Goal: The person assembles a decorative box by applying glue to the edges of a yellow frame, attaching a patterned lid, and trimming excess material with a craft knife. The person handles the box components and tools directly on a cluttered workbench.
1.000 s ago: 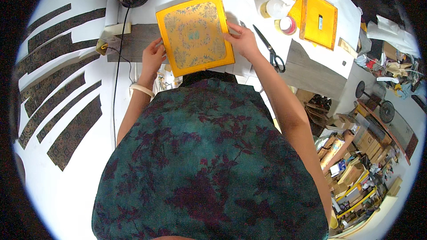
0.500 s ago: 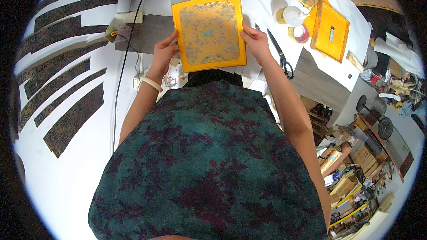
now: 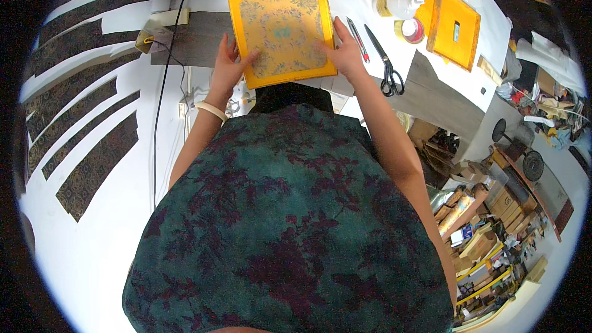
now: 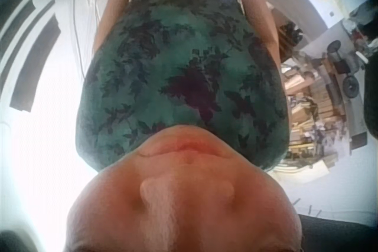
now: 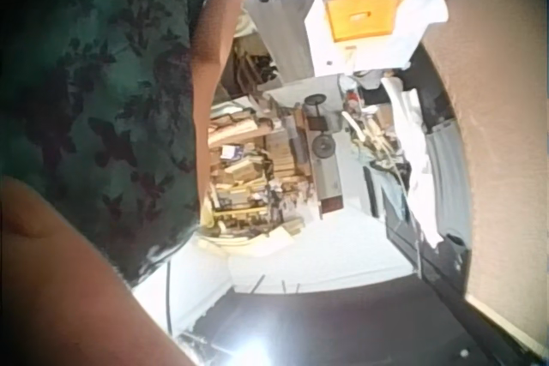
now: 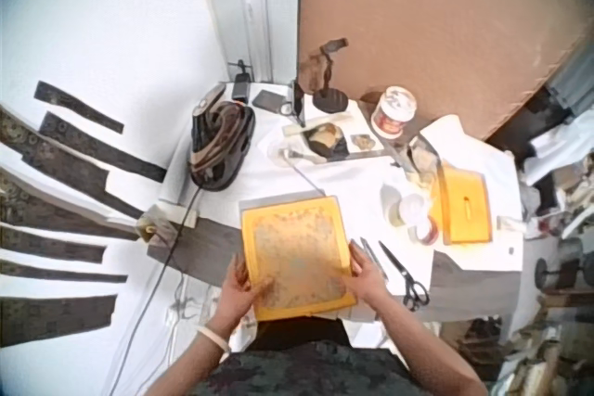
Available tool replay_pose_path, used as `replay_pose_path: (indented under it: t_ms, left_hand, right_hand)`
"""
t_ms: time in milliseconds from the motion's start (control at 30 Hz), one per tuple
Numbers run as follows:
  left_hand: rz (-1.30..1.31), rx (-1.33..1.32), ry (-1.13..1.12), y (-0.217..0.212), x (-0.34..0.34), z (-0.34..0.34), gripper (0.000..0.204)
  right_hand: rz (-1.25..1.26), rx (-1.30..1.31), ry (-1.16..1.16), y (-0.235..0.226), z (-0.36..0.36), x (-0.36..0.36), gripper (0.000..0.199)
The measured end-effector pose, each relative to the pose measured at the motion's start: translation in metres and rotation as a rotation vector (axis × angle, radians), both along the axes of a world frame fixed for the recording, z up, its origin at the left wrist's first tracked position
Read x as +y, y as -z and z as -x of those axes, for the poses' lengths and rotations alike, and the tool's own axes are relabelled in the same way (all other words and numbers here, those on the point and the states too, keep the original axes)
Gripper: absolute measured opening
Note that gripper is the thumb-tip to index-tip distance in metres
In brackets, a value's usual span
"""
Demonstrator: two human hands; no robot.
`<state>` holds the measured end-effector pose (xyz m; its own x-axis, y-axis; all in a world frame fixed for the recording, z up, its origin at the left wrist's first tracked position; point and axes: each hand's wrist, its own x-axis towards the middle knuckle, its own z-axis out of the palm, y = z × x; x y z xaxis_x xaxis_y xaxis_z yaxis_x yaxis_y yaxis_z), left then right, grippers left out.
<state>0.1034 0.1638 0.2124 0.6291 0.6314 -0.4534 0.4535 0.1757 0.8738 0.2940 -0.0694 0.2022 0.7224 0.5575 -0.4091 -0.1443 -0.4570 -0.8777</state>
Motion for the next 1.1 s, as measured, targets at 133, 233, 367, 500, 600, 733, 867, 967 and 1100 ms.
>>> replay_pose_path:
  t_ms: [133,233,367,500,600,733,867,967,1100]
  left_hand:
    - [-0.169,0.034,0.249,0.026,-0.005,0.009,0.119]
    - [-0.199,-0.022,0.248,0.03,-0.006,0.01,0.114]
    - [0.031,-0.109,0.176,0.023,-0.01,0.01,0.103]
    - [0.142,-0.104,0.135,0.002,-0.021,0.012,0.083]
    - [0.167,-0.135,0.163,-0.009,-0.014,0.007,0.077]
    - [0.114,-0.166,0.197,-0.013,-0.009,0.0,0.08]
    - [0.173,-0.248,0.184,-0.004,-0.005,-0.02,0.08]
    - [0.135,-0.229,0.216,0.01,0.002,-0.032,0.078]
    - [0.092,-0.148,0.207,0.025,0.006,-0.036,0.076]
  right_hand:
    - [-0.062,0.069,-0.011,0.0,0.012,-0.001,0.105]
    - [-0.019,-0.049,-0.056,0.001,0.012,-0.002,0.104]
    - [0.074,0.075,0.048,0.002,0.017,-0.008,0.099]
    - [0.015,0.178,0.133,-0.005,0.039,-0.002,0.094]
    - [-0.137,0.095,0.198,0.008,0.051,-0.007,0.089]
    - [-0.253,0.195,0.314,-0.012,0.063,-0.002,0.079]
    - [-0.18,0.123,0.336,0.003,0.051,0.001,0.083]
    - [-0.208,0.117,0.332,0.011,0.046,0.003,0.085]
    - [-0.016,-0.078,0.32,0.018,0.043,-0.006,0.076]
